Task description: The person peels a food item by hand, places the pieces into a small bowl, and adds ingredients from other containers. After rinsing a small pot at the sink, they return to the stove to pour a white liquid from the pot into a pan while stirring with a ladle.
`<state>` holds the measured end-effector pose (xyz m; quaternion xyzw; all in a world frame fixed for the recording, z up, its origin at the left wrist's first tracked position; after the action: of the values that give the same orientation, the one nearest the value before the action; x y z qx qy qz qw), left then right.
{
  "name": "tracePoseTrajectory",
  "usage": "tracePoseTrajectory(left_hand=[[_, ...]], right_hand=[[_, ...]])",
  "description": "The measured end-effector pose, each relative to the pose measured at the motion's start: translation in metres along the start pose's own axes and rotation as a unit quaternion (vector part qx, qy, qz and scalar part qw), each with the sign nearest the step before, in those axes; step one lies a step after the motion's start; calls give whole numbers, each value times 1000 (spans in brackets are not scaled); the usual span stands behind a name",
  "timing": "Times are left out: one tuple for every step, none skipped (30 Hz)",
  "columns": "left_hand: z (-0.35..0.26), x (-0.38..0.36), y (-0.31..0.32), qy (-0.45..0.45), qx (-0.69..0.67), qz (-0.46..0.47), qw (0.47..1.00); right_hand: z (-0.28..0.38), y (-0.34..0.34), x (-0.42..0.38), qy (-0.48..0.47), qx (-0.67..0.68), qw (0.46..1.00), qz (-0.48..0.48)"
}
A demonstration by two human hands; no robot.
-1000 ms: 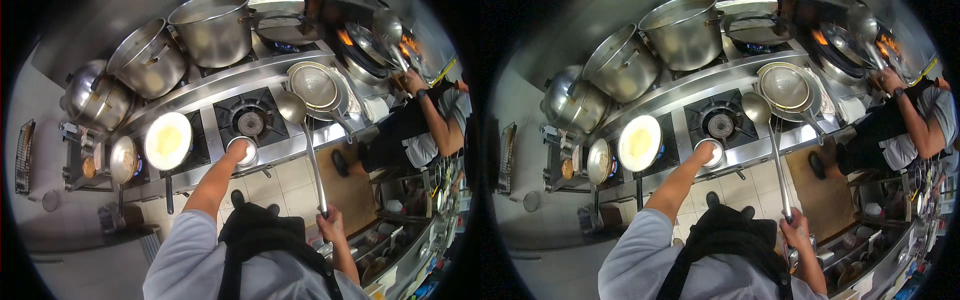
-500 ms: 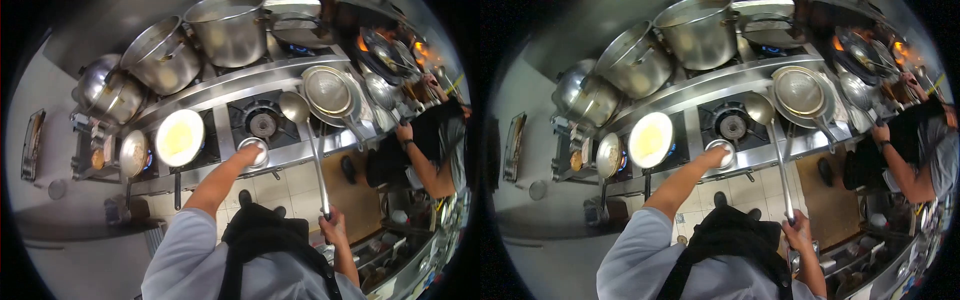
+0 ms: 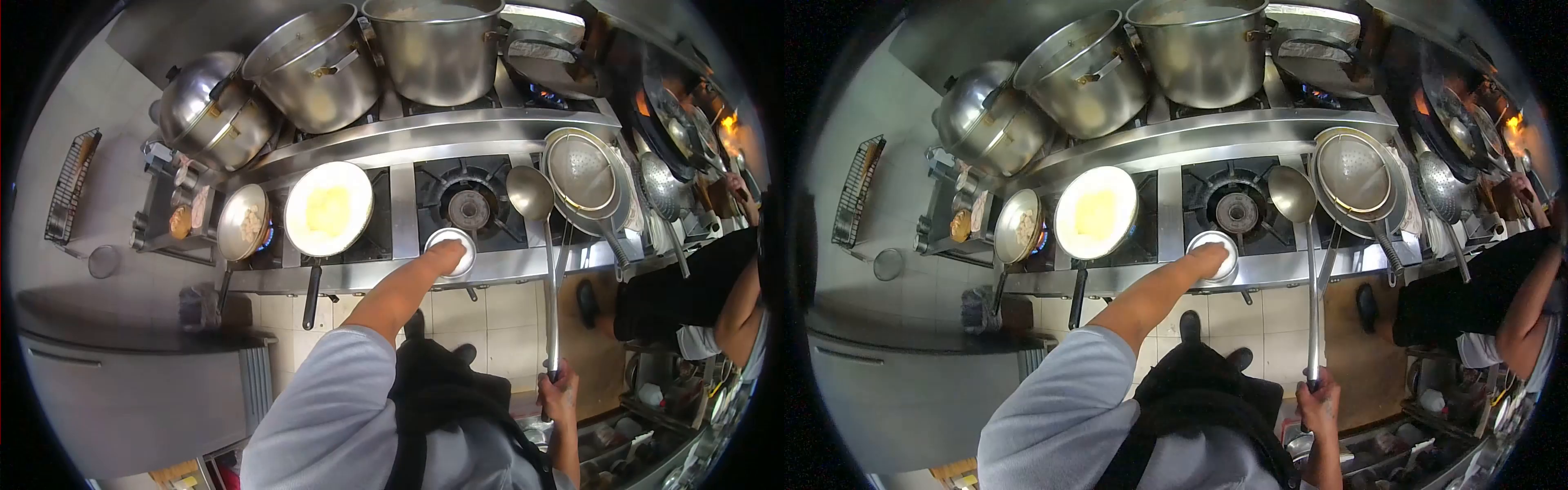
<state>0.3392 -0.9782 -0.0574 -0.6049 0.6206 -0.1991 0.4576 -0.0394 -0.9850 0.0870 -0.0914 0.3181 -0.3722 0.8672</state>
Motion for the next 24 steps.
tracePoseTrajectory(left_hand=[[1, 2, 1, 0, -1, 0, 1000], [3, 4, 1, -14, 9, 12, 1000], [4, 7, 3, -28, 20, 24, 999], [5, 6, 1, -35, 2, 5, 999], [0, 3, -3, -32, 0, 7, 999], [0, 2, -6, -55, -16, 7, 998], [1, -1, -10, -78, -31, 7, 996], [8, 0, -8, -94, -72, -10, 993], [17, 1, -7, -110, -113, -64, 985], [22, 5, -4, -86, -93, -69, 990], [23, 6, -3, -60, -73, -73, 993], [22, 6, -6, -40, -78, -82, 993], [22, 5, -9, -21, -82, -92, 992], [28, 4, -10, 3, -135, -126, 983], [11, -5, -22, 5, -135, -121, 983], [-1, -16, -36, -20, -143, -122, 982], [-9, -24, -47, -45, -151, -124, 980], [-8, -24, -46, -56, -131, -124, 982], [-11, -27, -48, -56, -129, -123, 982], [-14, -29, -46, -65, -120, -103, 985], [-15, -31, -44, -73, -111, -83, 988], [-12, -30, -40, -74, -109, -83, 988], [-17, -29, -33, -34, -43, -67, 996], [-20, -28, -26, 6, 24, -50, 998]], right_hand=[[2, -1, 0, 0, -1, 1000, 0], [5, -2, -1, 5, -22, 1000, 5], [6, -2, -2, 10, -42, 999, 9], [7, -3, -2, 12, -43, 999, 6], [7, -2, -3, 16, -30, 999, 9], [6, -2, -4, 20, -17, 1000, 11], [4, -2, -4, 24, -18, 1000, 7], [4, -2, -4, 11, -19, 1000, 6], [3, -4, -4, 1, -20, 1000, 4], [3, -5, -5, 1, -39, 999, -2], [4, -5, -5, 4, -36, 999, 4], [-1, -7, -2, -18, -53, 998, 1], [-5, -6, 0, -40, -69, 997, 0], [-4, -8, -2, -35, -67, 997, -3], [-2, -7, -3, -21, -74, 997, 6], [1, -5, -4, -9, -81, 997, 16], [3, -5, -6, -8, -79, 997, 16], [4, -4, -7, 1, -51, 998, 24], [4, -2, -8, 9, -22, 999, 34], [-1, -2, -7, 9, -20, 999, 34], [-6, -1, -4, -6, -27, 999, 34], [-8, 0, -3, -21, -35, 999, 34], [-10, 0, -3, -22, -33, 999, 36], [-11, 0, -3, -23, -32, 999, 34]])
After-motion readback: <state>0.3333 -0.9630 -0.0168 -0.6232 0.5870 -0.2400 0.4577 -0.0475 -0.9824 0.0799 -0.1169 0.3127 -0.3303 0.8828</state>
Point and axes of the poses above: each hand's wrist, its own x-axis towards the middle knuckle, its own y-axis out of the palm, z = x × y, the point moved 8 cm from there along x, towards the middle knuckle, and after that the axes turned 14 degrees about -x, right-handed, at the moved point
